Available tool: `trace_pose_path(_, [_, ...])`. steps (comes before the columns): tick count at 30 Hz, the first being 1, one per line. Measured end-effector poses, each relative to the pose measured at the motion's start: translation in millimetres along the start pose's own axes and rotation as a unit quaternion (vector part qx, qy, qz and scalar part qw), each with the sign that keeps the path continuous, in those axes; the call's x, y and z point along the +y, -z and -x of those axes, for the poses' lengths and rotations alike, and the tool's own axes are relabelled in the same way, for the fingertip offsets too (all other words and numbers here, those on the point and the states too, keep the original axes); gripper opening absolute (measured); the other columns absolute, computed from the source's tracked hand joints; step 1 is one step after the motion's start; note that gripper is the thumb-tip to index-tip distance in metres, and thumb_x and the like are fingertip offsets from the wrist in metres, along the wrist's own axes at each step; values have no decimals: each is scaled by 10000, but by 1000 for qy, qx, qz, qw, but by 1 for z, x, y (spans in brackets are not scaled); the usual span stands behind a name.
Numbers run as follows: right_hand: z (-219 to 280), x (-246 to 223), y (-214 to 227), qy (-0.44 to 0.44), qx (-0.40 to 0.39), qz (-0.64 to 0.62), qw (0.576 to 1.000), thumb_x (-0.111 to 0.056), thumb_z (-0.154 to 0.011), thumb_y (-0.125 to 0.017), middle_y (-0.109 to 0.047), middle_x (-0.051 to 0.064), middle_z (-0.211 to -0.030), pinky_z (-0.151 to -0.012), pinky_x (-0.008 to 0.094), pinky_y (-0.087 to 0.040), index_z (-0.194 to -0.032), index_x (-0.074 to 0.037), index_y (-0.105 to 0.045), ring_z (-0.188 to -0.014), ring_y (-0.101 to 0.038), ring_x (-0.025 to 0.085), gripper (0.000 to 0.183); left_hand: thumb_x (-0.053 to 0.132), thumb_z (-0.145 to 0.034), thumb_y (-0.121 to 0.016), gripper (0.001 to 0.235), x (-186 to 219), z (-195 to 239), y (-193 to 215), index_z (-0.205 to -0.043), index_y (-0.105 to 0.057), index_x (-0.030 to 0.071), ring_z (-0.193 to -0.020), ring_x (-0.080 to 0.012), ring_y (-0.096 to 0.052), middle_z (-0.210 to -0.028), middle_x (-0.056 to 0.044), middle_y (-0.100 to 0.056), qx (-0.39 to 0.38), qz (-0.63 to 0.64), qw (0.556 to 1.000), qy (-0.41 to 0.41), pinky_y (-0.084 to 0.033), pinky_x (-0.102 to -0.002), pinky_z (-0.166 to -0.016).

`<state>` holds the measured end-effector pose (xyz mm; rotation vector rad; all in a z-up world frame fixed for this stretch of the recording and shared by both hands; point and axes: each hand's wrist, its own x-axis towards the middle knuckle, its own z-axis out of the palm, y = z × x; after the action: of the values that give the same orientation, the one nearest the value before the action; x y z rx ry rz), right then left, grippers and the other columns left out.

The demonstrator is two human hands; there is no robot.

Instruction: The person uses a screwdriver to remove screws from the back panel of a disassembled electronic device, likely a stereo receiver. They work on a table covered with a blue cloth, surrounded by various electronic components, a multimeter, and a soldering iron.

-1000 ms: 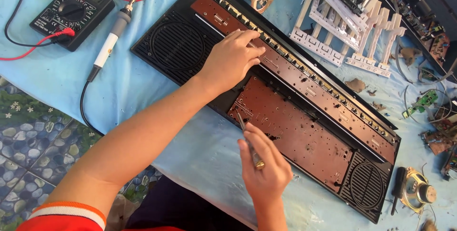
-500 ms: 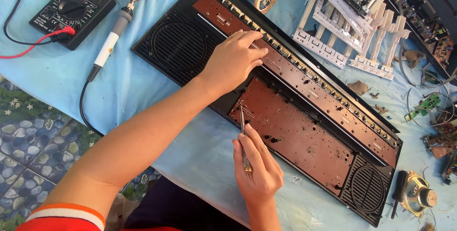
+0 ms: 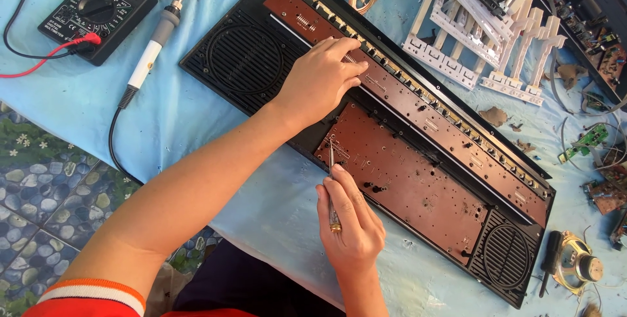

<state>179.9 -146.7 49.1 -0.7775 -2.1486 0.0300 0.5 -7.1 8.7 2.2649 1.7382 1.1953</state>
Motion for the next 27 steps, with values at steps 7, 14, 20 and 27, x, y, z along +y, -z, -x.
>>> trace_pose_path(7, [8, 2, -4, 4, -8, -7, 1000, 39, -923, -753, -748, 180, -1106, -928, 325, -646, -1010, 59, -706, -1023, -782, 295, 101, 121, -945, -730, 232, 1, 2, 0, -1170, -765, 78, -1131, -329, -594, -1337, -144, -611, -1, 0, 1000, 0, -552, -458, -907])
trace_pose_path(14, [10, -3, -2, -8, -16, 7, 1000, 17, -948, -729, -739, 164, -1156, -945, 332, -634, -1049, 41, -710, -1053, -771, 282, 106, 120, -933, -742, 263, 2, 1, 2, -1189, -768, 63, -1142, -357, -596, -1334, -166, -619, -2, 4, 1000, 5, -549, -480, -941])
trace_pose_path(20, [13, -4, -11, -1, -17, 34, 999, 20, -947, -740, -731, 162, -1194, -914, 338, -649, -1058, 21, -703, -1054, -772, 310, 116, 136, -928, -748, 249, -3, 2, -3, -1171, -775, 88, -1139, -324, -603, -1330, -151, -625, 4, 2, 1000, 6, -549, -440, -941])
trace_pose_path(27, [11, -9, 0, -20, -67, 82, 994, -93, -954, -771, -738, 124, -1239, -1013, 404, -600, -1150, -23, -706, -1142, -742, 277, 218, 136, -923, -751, 253, -3, 1, -5, -1170, -777, 90, -1137, -325, -602, -1326, -145, -628, 7, 5, 1000, 7, -536, -438, -950])
